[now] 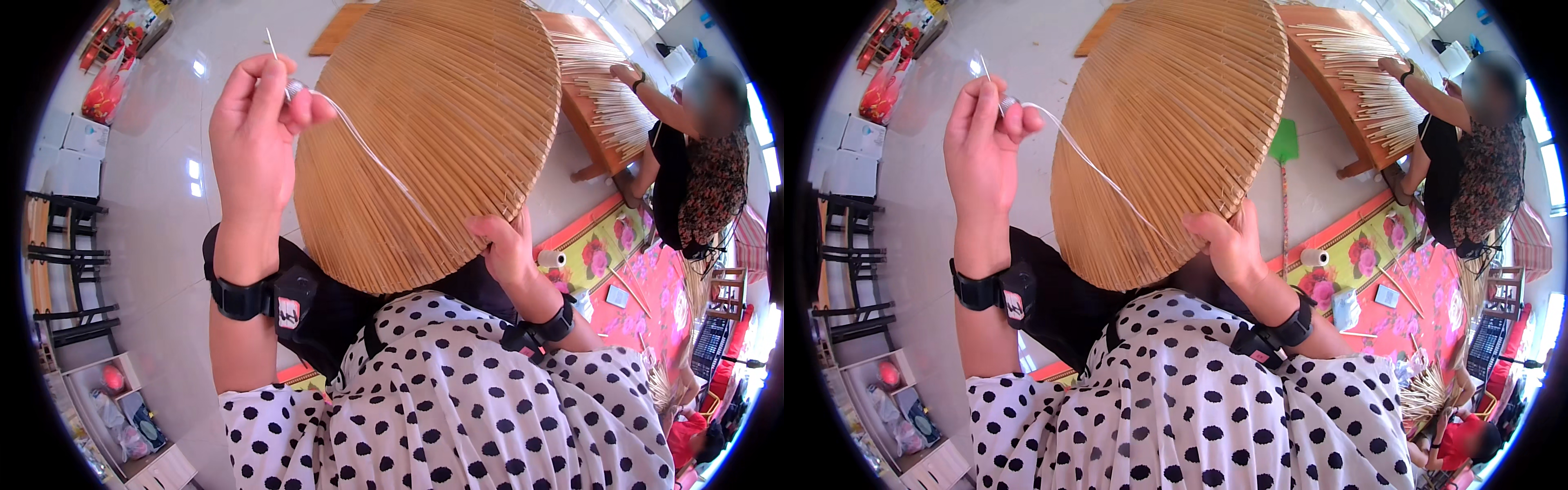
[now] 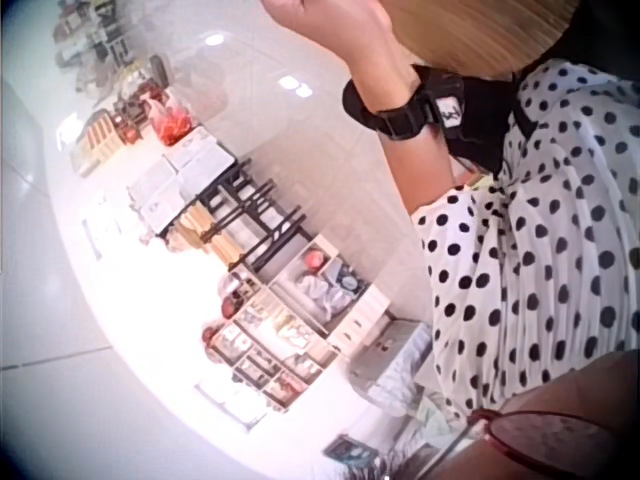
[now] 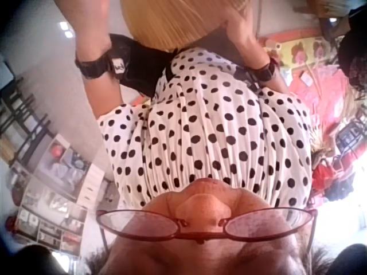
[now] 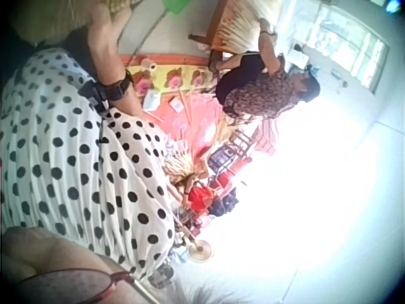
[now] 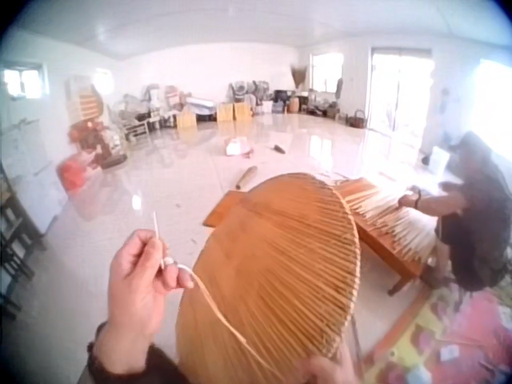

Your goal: The person sews together a circular bamboo tray using a needle and white thread. They repeatedly pass the needle through the gaps in the bamboo strips, pull the thread taut, and eventually use shears to cut the thread.

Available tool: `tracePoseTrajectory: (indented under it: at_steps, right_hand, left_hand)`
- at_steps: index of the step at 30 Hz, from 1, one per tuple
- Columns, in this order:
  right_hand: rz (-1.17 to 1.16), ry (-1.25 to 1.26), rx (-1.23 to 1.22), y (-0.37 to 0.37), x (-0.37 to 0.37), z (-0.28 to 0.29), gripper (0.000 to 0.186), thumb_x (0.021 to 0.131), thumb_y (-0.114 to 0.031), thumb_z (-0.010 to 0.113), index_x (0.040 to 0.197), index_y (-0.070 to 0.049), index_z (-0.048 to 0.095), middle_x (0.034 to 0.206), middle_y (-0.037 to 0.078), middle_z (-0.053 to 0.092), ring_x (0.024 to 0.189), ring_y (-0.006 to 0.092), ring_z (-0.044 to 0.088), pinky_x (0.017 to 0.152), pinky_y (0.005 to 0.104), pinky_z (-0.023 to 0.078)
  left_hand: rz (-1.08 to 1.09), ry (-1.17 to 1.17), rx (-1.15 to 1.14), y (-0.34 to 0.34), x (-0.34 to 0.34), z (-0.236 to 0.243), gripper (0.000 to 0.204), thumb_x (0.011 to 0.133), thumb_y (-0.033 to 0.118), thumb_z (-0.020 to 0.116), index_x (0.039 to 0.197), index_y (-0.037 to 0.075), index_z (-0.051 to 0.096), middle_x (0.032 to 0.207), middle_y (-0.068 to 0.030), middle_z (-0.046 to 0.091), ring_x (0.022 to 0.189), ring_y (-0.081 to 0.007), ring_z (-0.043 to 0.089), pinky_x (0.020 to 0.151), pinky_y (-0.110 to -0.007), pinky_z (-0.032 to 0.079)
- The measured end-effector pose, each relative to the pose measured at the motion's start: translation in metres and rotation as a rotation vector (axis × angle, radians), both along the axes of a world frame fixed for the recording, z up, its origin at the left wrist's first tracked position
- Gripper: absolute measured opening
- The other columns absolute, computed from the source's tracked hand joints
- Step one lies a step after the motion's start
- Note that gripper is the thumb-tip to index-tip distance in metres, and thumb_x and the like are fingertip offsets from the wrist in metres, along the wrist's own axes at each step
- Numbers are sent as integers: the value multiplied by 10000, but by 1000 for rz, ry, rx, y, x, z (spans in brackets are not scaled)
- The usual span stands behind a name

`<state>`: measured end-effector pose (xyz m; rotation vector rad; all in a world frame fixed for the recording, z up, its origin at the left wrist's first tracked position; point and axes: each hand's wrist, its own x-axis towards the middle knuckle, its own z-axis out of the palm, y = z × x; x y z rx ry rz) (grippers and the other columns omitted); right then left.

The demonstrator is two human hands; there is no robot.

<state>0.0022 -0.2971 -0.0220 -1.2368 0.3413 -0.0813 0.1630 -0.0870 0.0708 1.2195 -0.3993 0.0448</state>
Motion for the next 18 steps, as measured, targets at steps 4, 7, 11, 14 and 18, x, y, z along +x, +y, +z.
tracePoseTrajectory:
  at_steps: [4, 7, 11, 14, 18]
  right_hand:
    - [-40, -84, 86, -1, 11, 9, 527, 720, 24, 522, 1244, 82, 496, 1142, 171, 616, 1027, 245, 616, 850, 324, 497]
    - [-59, -77, 62, -7, 24, 18, 500, 726, -4, 540, 1220, 72, 516, 1083, 141, 615, 942, 208, 594, 758, 301, 462]
    - [-48, -118, 59, -23, 30, 24, 406, 752, -74, 581, 1143, 36, 575, 902, 58, 629, 679, 101, 558, 504, 223, 390]
    - [-15, -99, 68, -28, 28, 30, 505, 724, -25, 549, 1220, 64, 520, 1080, 134, 614, 927, 203, 588, 773, 302, 451]
    - [29, -95, 29, -30, 24, 38, 563, 709, -1, 538, 1265, 72, 491, 1178, 168, 605, 1066, 253, 597, 923, 342, 473]
  left_hand:
    - [-178, -218, 384, 1, -26, -5, 115, 972, 143, 575, 969, 35, 616, 681, -3, 566, 507, -76, 541, 467, -215, 447]
    - [-312, -300, 628, 2, -39, -20, 56, 941, 95, 605, 956, 50, 635, 685, -18, 594, 510, -72, 547, 475, -225, 445]
    - [-428, -387, 681, -10, -46, -40, 80, 917, 59, 620, 991, 62, 648, 726, -57, 633, 561, -130, 593, 513, -249, 468]
    - [-438, -408, 699, -22, -57, -39, 162, 876, 33, 631, 1025, 87, 664, 739, -65, 627, 595, -184, 603, 535, -277, 483]
    - [-386, -753, 888, -27, -58, -38, 304, 797, 13, 632, 1075, 128, 677, 693, -54, 547, 576, -219, 576, 520, -311, 485]
